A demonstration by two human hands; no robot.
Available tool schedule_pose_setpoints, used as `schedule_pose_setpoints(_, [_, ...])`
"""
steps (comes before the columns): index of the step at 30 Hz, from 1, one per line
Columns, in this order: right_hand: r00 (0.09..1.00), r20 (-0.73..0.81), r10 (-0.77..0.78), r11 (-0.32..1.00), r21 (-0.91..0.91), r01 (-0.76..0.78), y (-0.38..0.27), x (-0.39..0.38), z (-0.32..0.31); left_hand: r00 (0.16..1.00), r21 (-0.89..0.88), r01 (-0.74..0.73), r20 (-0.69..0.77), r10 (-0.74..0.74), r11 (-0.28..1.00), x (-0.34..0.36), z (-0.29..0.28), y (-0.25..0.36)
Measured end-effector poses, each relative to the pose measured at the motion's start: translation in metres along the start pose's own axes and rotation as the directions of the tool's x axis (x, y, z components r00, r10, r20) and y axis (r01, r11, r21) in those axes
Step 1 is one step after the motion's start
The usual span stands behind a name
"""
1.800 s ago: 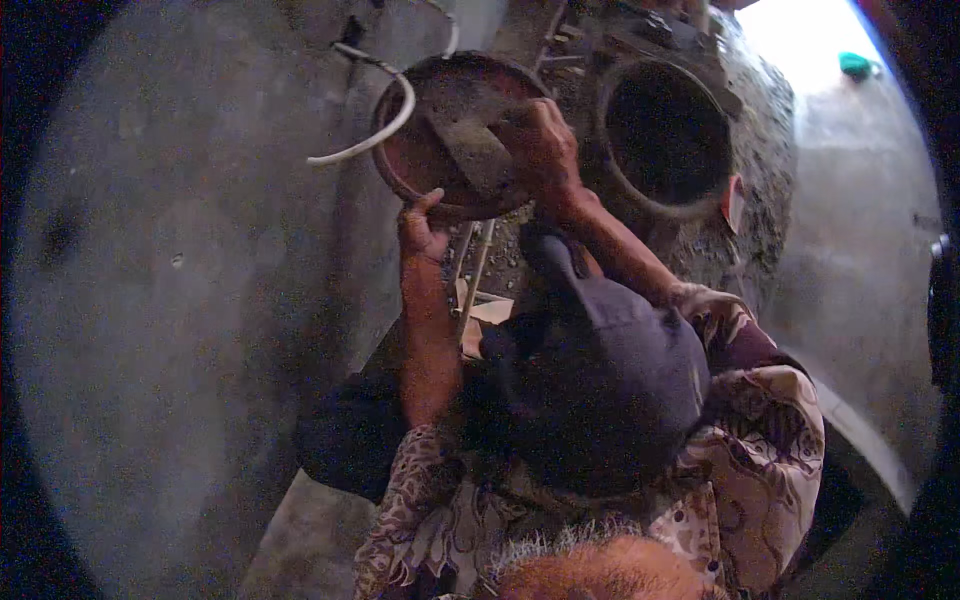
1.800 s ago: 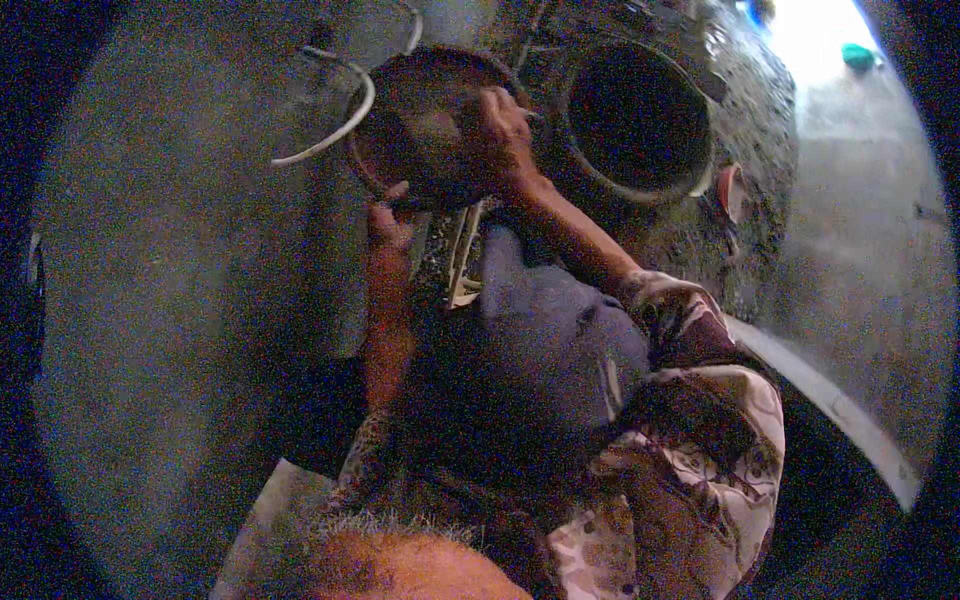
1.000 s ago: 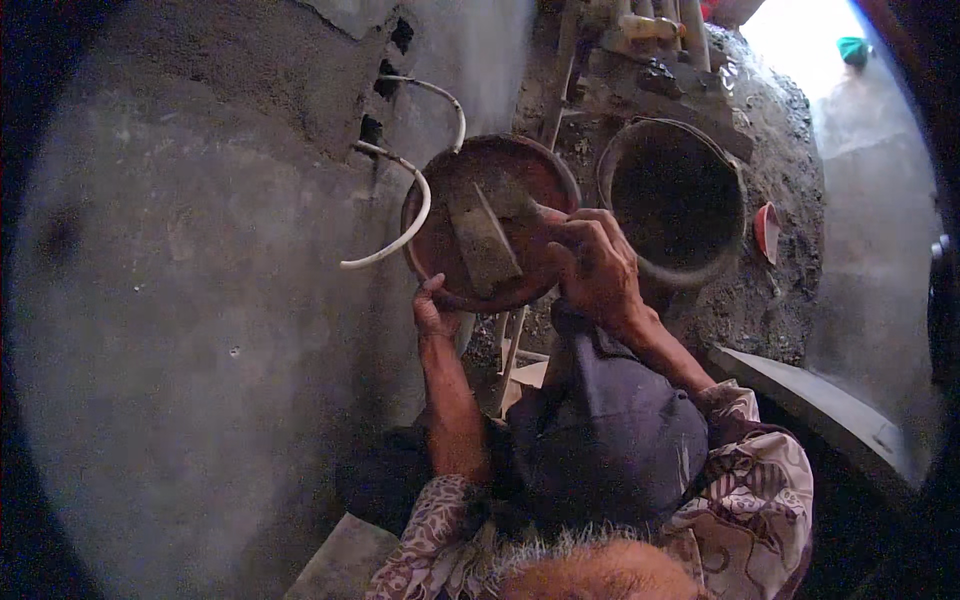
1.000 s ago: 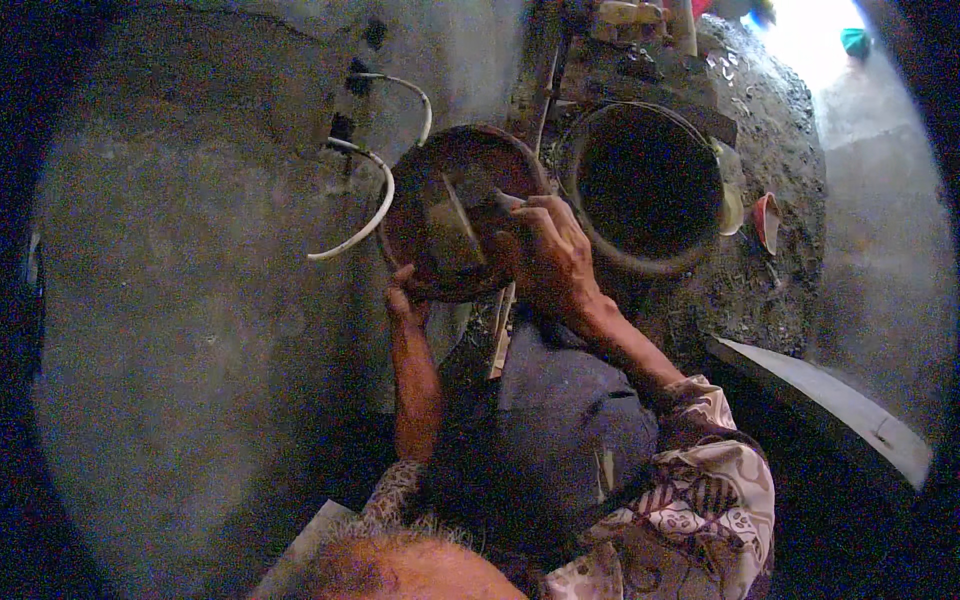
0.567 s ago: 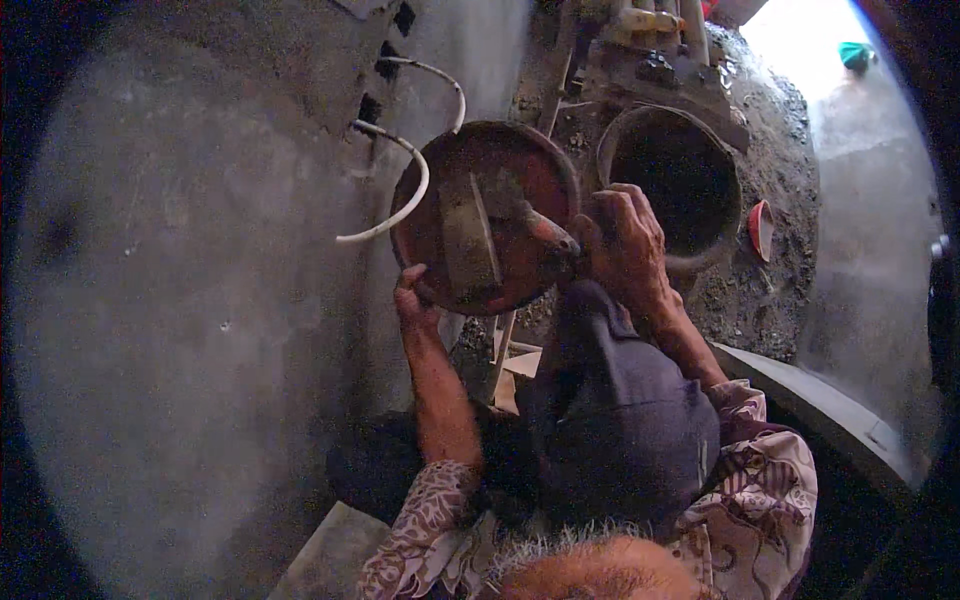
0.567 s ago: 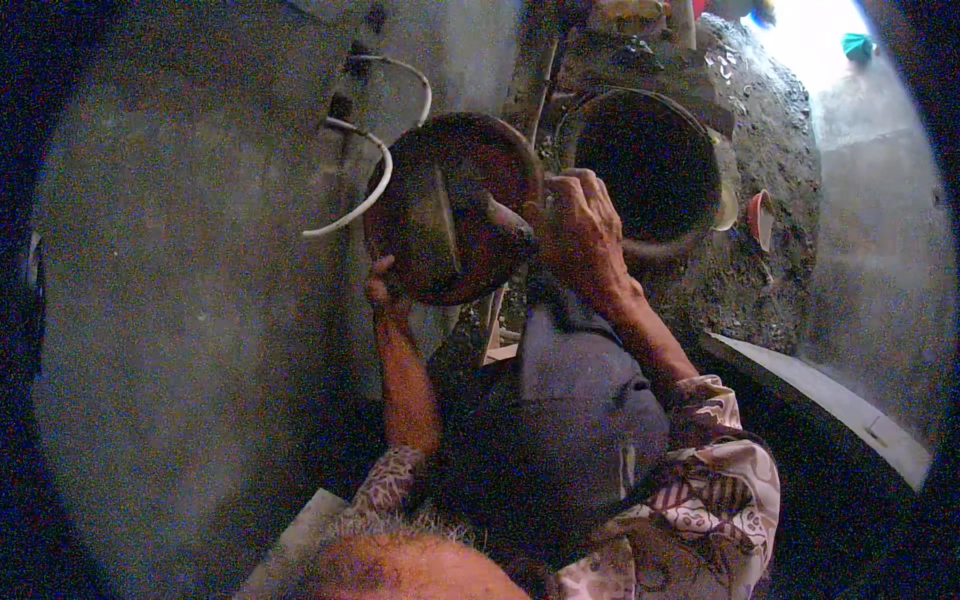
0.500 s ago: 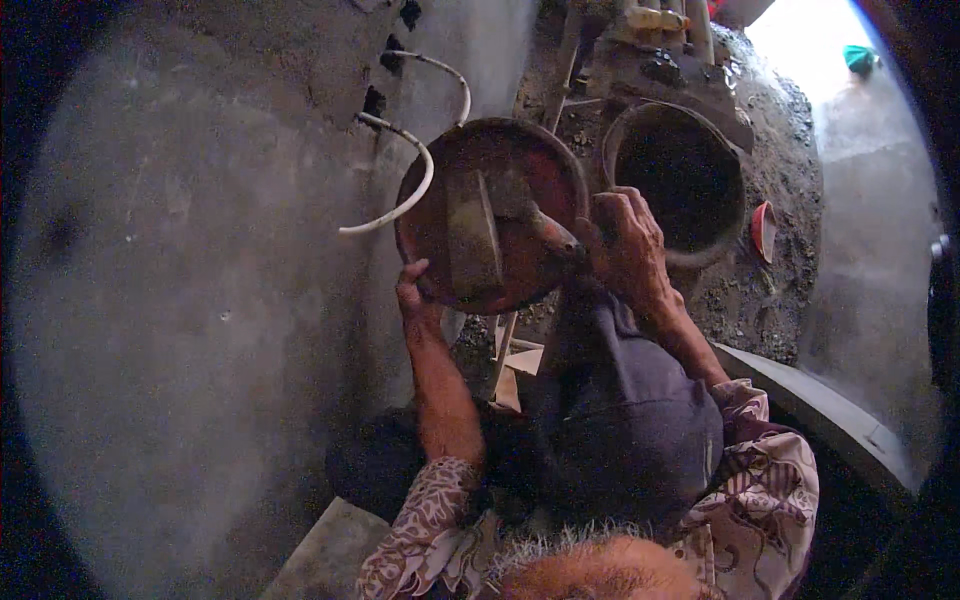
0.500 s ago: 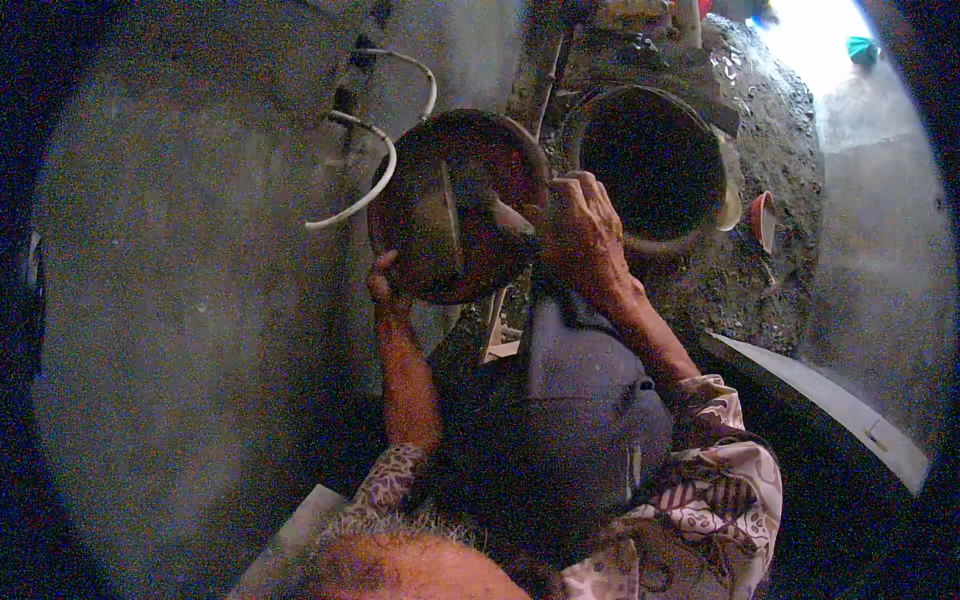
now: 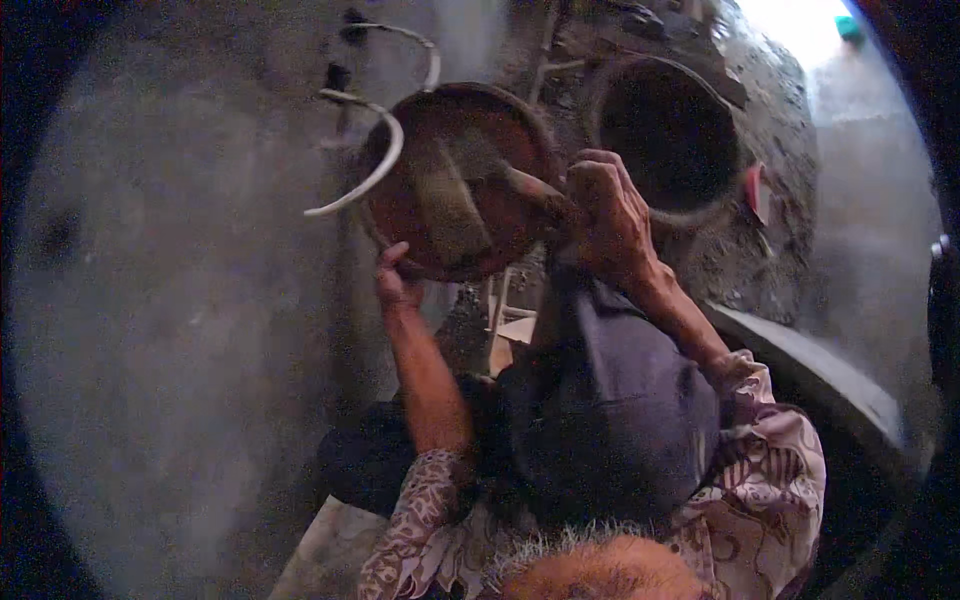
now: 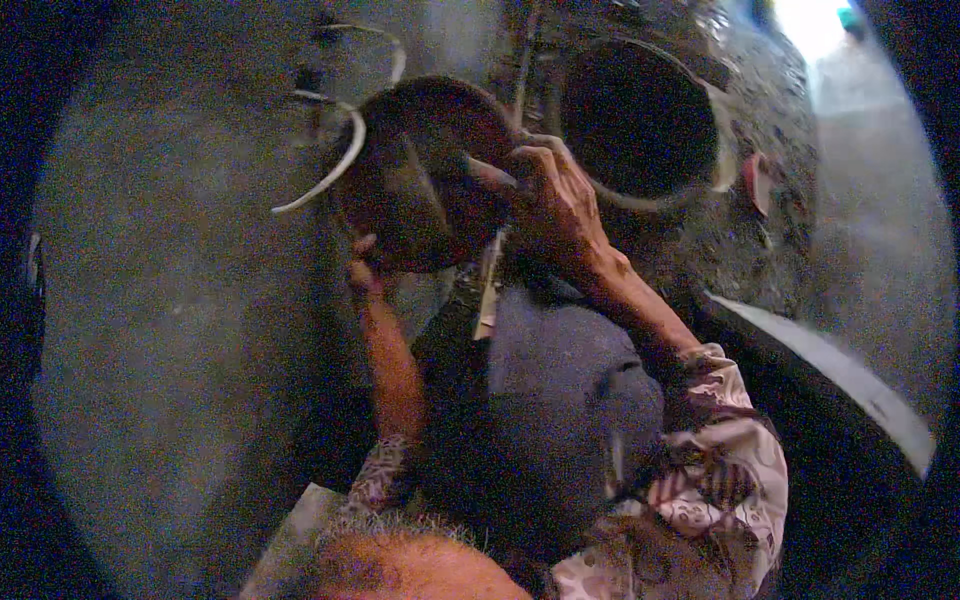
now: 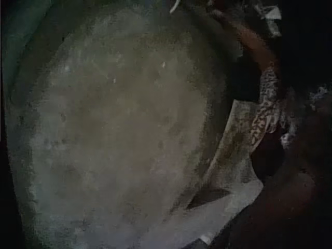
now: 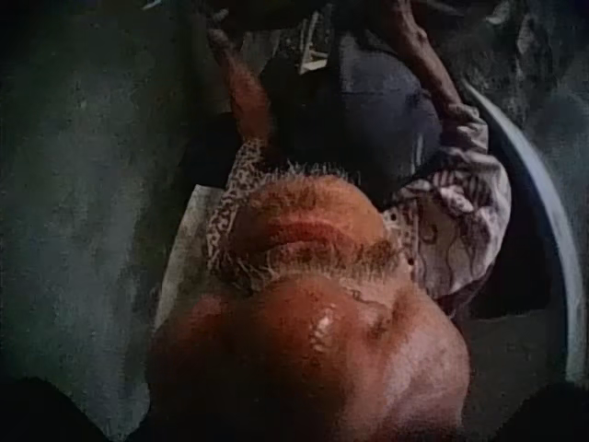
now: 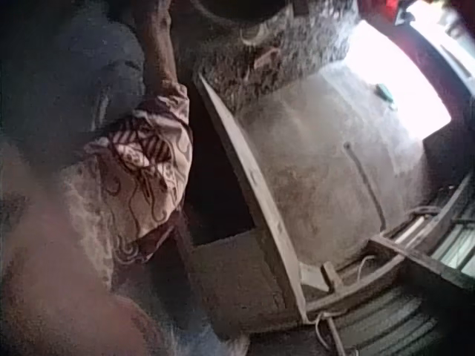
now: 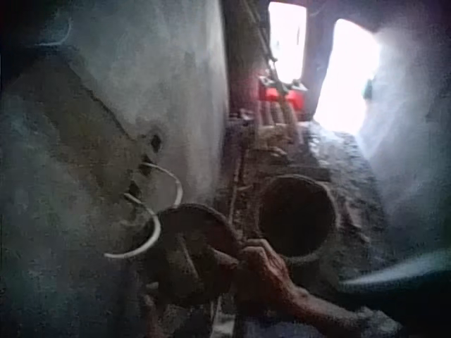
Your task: Apply plaster to a concrete wall around electrical conduits using a trowel and hawk.
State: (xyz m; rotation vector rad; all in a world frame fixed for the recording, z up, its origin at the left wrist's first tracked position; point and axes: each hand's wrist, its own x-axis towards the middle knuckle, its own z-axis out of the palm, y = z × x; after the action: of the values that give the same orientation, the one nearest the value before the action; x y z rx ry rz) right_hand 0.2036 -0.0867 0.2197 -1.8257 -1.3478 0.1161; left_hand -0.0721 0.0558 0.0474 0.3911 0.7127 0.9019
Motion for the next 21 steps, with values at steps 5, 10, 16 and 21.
schedule_pose_setpoints(5, [0.975, -0.219, -0.044, 0.998, -0.057, 0.032, 0.014, -0.018, -0.044, 0.984, 0.043, 0.134, -0.123, -0.128, 0.990, 0.011, -0.019, 0.010])
schedule_pose_setpoints(10, [0.886, -0.422, 0.191, 0.948, -0.157, -0.278, 0.055, -0.085, -0.089, 0.978, 0.067, 0.171, -0.130, -0.162, 0.983, 0.023, -0.031, -0.014])
schedule_pose_setpoints(16, [0.866, -0.410, 0.287, 0.814, -0.372, -0.446, 0.121, -0.122, -0.106, 0.801, -0.180, 0.498, -0.278, -0.530, 0.848, 0.097, -0.186, 0.051])
schedule_pose_setpoints(21, [0.732, -0.328, 0.597, 0.635, -0.365, -0.681, 0.170, -0.192, -0.142, 0.967, 0.201, 0.159, -0.231, -0.111, 0.967, 0.105, -0.131, -0.050])
